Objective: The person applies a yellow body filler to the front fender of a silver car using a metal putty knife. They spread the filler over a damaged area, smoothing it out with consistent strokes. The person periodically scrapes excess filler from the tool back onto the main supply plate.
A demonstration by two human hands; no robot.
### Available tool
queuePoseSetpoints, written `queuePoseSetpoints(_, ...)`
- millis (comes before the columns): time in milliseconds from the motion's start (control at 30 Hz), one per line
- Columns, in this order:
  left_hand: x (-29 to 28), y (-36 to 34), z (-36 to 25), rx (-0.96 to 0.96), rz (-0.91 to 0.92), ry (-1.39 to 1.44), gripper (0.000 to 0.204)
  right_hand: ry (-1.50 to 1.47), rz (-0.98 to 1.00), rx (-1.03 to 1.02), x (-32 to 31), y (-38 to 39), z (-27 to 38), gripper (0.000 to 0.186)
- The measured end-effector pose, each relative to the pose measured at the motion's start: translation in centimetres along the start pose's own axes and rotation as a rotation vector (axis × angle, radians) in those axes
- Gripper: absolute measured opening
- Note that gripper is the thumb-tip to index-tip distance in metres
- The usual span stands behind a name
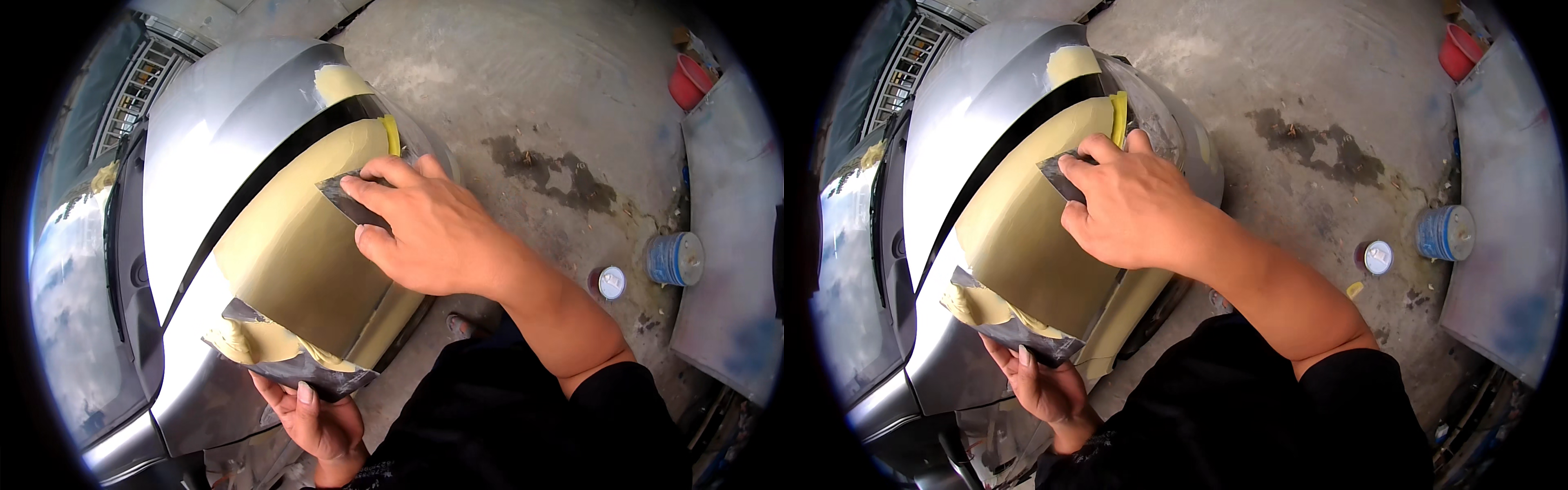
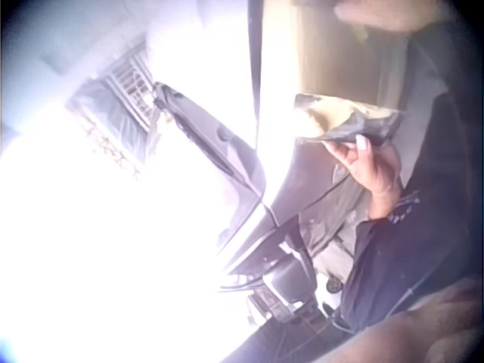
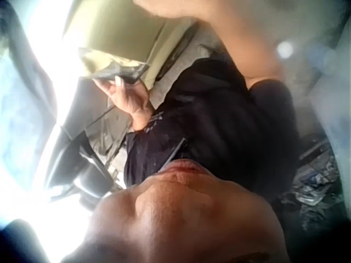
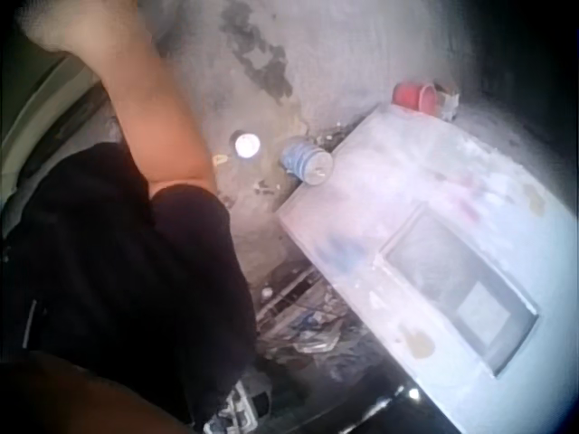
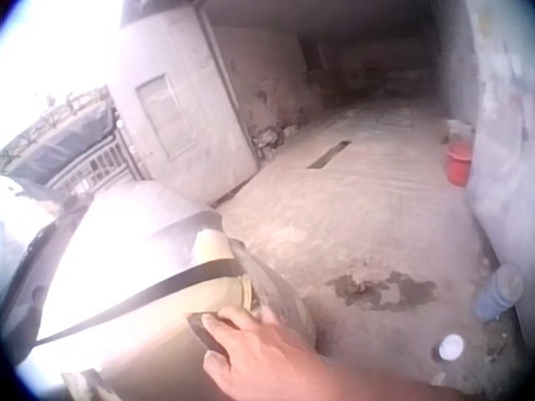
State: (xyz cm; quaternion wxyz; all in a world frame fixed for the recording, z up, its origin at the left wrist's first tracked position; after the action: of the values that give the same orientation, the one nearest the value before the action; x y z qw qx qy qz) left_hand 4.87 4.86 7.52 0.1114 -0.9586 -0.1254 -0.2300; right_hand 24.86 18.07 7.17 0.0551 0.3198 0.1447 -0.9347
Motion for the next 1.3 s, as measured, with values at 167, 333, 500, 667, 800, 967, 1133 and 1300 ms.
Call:
queuePoseSetpoints(167, 0.3, -0.2, 0.2, -0.015, 0.030, 0.021, 0.059, -0.047, -0.127, -0.112, 2.1, 2.9, 0.1, 0.049)
queuePoseSetpoints(333, -0.1, 0.0, 0.0, -0.017, 0.056, 0.016, 0.059, 0.009, -0.250, -0.162, 2.4, 4.4, -1.6, 0.049)
queuePoseSetpoints(500, 0.2, 0.1, 0.1, -0.029, 0.082, 0.017, 0.061, 0.042, -0.273, -0.190, 3.3, 2.6, -2.8, 0.051)
queuePoseSetpoints(667, 0.3, 0.2, 0.3, -0.031, 0.062, -0.004, 0.060, 0.071, -0.284, -0.213, 5.8, 3.9, -3.4, 0.053)
queuePoseSetpoints(800, 0.3, 0.3, 0.4, -0.012, 0.075, 0.002, 0.060, 0.096, -0.227, -0.226, 5.0, 5.0, -3.5, 0.051)
queuePoseSetpoints(967, 0.6, 0.4, 0.5, -0.024, 0.087, 0.015, 0.060, 0.014, -0.314, -0.174, 3.0, 2.5, -3.8, 0.047)
queuePoseSetpoints(1133, 0.1, 0.6, 0.6, -0.024, 0.077, -0.012, 0.061, 0.040, -0.274, -0.175, 4.9, 3.5, -2.9, 0.050)
queuePoseSetpoints(1300, 1.0, 0.0, 1.1, -0.077, 0.066, 0.036, 0.061, -0.137, -0.262, -0.292, 2.8, 6.4, -2.6, 0.049)
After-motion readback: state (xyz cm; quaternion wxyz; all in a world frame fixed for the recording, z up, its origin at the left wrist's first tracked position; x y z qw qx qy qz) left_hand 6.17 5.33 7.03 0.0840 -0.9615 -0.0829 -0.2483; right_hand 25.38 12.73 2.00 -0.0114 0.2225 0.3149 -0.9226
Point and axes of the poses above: each hand's wrist, its own y-axis away from the middle knuckle, its own x-axis out of the palm, z = x × y, the point moved 2 cm from there along -y, towards the middle knuckle, and after that the axes turned 2 degrees about -z, right-handed, at the moved point
